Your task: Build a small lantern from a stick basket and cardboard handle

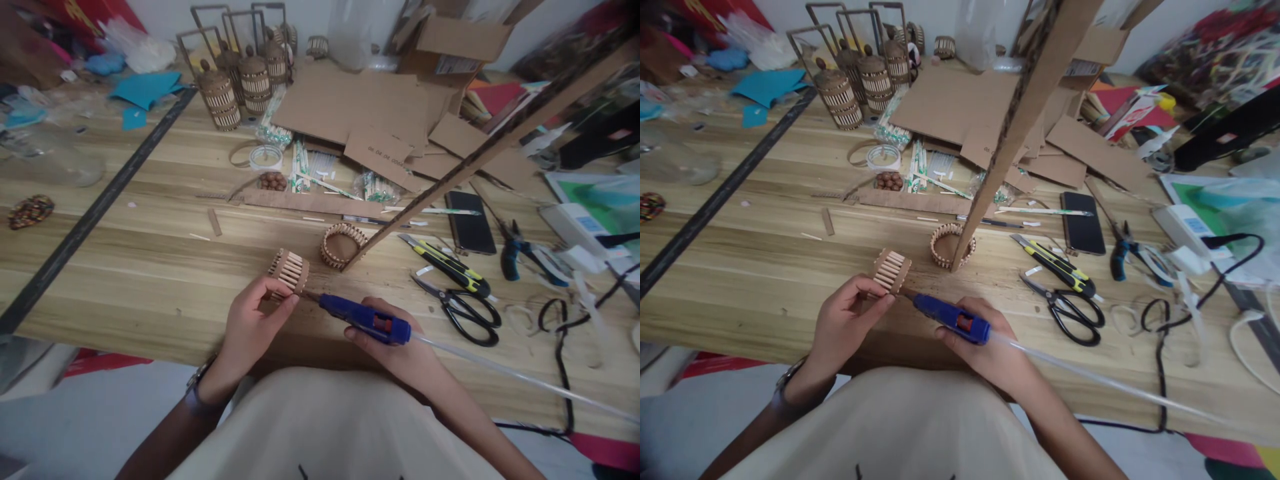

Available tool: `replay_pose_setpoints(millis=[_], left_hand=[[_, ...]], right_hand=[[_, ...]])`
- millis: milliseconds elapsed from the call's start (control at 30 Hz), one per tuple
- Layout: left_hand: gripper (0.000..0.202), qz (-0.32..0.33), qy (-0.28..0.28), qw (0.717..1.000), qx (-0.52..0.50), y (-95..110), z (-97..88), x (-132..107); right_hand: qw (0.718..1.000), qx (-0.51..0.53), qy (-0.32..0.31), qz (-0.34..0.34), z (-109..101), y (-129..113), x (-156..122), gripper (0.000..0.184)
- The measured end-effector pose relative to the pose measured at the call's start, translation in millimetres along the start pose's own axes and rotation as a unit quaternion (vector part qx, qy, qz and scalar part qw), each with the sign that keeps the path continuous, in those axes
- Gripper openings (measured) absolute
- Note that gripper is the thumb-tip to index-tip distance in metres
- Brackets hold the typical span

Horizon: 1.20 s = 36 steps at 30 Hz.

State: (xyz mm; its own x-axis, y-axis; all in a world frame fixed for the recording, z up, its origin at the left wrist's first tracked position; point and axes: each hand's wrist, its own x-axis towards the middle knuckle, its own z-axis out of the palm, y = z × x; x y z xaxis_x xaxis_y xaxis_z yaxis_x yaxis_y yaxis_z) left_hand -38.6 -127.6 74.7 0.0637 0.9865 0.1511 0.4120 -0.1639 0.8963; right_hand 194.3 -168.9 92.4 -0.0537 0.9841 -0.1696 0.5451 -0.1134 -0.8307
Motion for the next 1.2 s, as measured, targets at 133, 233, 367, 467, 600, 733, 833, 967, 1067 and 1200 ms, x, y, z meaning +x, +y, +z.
replay_pose_setpoints(millis=[133, 233, 367, 467, 600, 733, 833, 967, 1067, 1200], left_hand=[[0.007, -0.005, 0.009, 1.0, -0.004, 2.4, 0.6, 1.5], [0.009, -0.014, 0.012, 1.0, -0.008, 3.7, 1.0, 1.8], [0.011, -0.03, 0.02, 0.999, -0.02, 5.2, 1.9, 2.0], [0.013, -0.042, 0.036, 0.998, -0.018, 6.8, 2.6, 2.5], [0.013, -0.05, 0.042, 0.998, -0.016, 7.6, 2.9, 3.1], [0.014, -0.054, 0.045, 0.997, -0.017, 5.9, 3.2, 3.7], [0.015, -0.048, 0.047, 0.998, -0.011, 4.6, 3.7, 4.0], [0.014, -0.022, 0.047, 0.999, 0.008, 4.4, 4.7, 4.0], [0.014, 0.01, 0.043, 0.999, 0.028, 4.7, 5.6, 3.4], [0.012, 0.049, 0.044, 0.997, 0.05, 4.0, 6.8, 1.9]], right_hand=[[1.0, 0.001, -0.004, 0.022, -5.5, 1.9, -2.8, 0.024], [0.997, 0.057, -0.035, 0.05, -7.4, 8.1, -6.3, 0.026], [0.967, 0.224, 0.005, 0.123, -10.1, 25.6, -12.3, 0.033], [0.897, 0.4, 0.008, 0.187, -18.2, 38.9, -15.9, 0.04], [0.814, 0.532, -0.102, 0.21, -33.6, 51.0, -19.8, 0.036], [0.812, 0.54, -0.084, 0.204, -39.6, 57.8, -25.6, 0.042], [0.82, 0.539, -0.028, 0.192, -39.0, 58.9, -29.0, 0.046], [0.835, 0.521, 0.023, 0.174, -37.8, 58.0, -27.2, 0.031], [0.851, 0.498, 0.055, 0.155, -36.8, 57.8, -20.1, 0.024], [0.856, 0.489, 0.097, 0.138, -35.4, 61.2, -6.4, 0.034]])
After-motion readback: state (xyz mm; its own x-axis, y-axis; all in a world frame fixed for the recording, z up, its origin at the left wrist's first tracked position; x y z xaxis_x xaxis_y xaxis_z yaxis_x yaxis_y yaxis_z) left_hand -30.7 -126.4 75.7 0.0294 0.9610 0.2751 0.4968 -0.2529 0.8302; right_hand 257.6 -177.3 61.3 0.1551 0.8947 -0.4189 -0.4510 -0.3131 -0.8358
